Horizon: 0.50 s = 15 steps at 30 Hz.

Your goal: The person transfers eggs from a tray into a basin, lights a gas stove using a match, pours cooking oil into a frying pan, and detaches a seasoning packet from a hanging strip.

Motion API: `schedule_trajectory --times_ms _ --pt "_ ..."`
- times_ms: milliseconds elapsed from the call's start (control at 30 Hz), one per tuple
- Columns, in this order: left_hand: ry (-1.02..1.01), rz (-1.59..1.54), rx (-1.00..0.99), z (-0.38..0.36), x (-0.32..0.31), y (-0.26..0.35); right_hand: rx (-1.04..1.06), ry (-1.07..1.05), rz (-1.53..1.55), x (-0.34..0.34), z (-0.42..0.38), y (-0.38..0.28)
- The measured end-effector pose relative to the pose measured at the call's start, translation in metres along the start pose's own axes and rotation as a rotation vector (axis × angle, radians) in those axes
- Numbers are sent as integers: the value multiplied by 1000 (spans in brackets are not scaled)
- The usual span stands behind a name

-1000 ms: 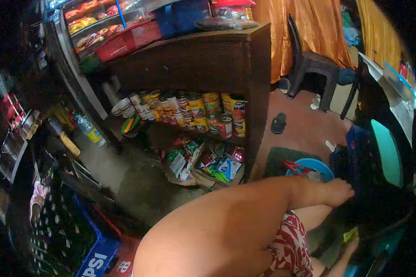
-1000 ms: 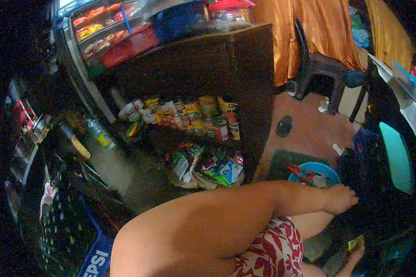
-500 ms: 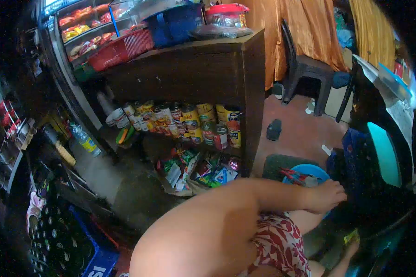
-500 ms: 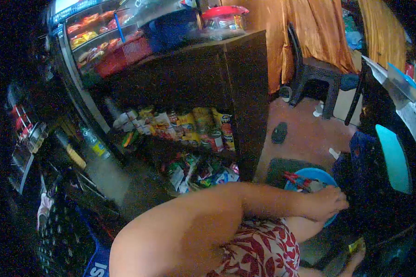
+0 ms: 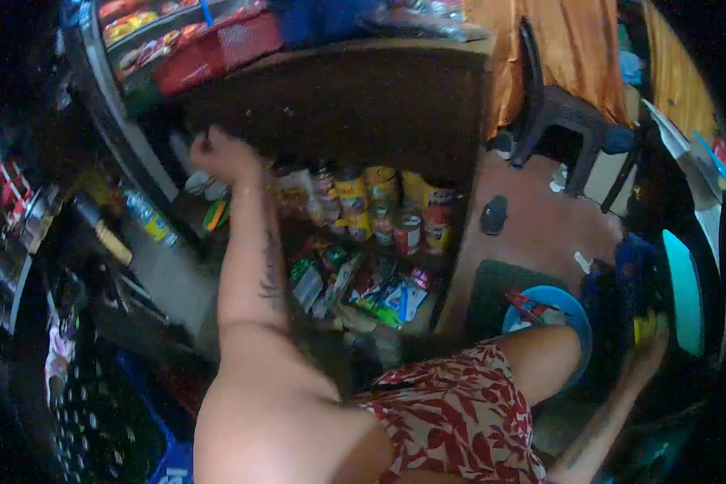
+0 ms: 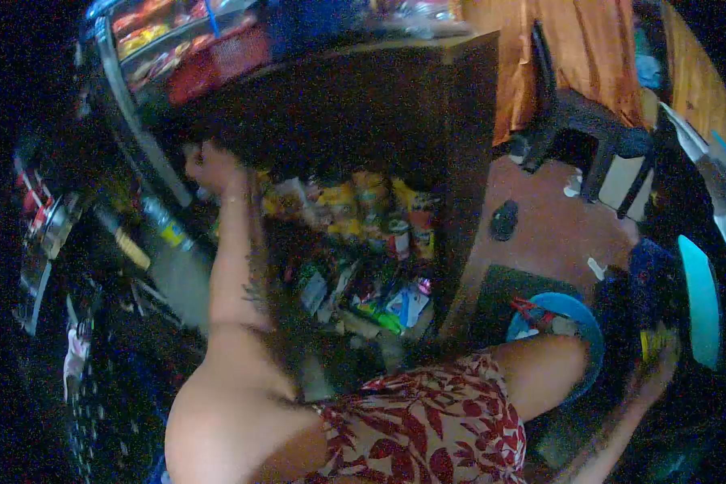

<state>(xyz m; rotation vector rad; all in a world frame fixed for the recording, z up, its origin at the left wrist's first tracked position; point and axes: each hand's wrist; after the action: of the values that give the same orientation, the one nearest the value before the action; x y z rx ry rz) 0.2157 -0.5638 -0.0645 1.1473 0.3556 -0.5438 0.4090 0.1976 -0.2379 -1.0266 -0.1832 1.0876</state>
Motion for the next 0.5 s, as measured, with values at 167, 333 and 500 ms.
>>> schedule_trajectory --times_ms 167,333,500 --pt "79 -119 250 87 41 -184 -26 -462 422 -228 30 -83" --pt "187 692 351 82 79 -192 253 -747 386 -385 26 -131" --pt "213 1089 180 125 106 -263 490 -1157 749 -451 8 -140"
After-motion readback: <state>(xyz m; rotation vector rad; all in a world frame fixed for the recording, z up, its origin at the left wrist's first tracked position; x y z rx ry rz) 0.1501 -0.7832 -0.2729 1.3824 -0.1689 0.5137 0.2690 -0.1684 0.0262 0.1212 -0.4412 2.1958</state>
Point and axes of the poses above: each hand's wrist, its own z-axis towards the middle knuckle, its own x-axis out of the back of the hand, y = z × x, and after that the axes turned 14 degrees about x, right-handed
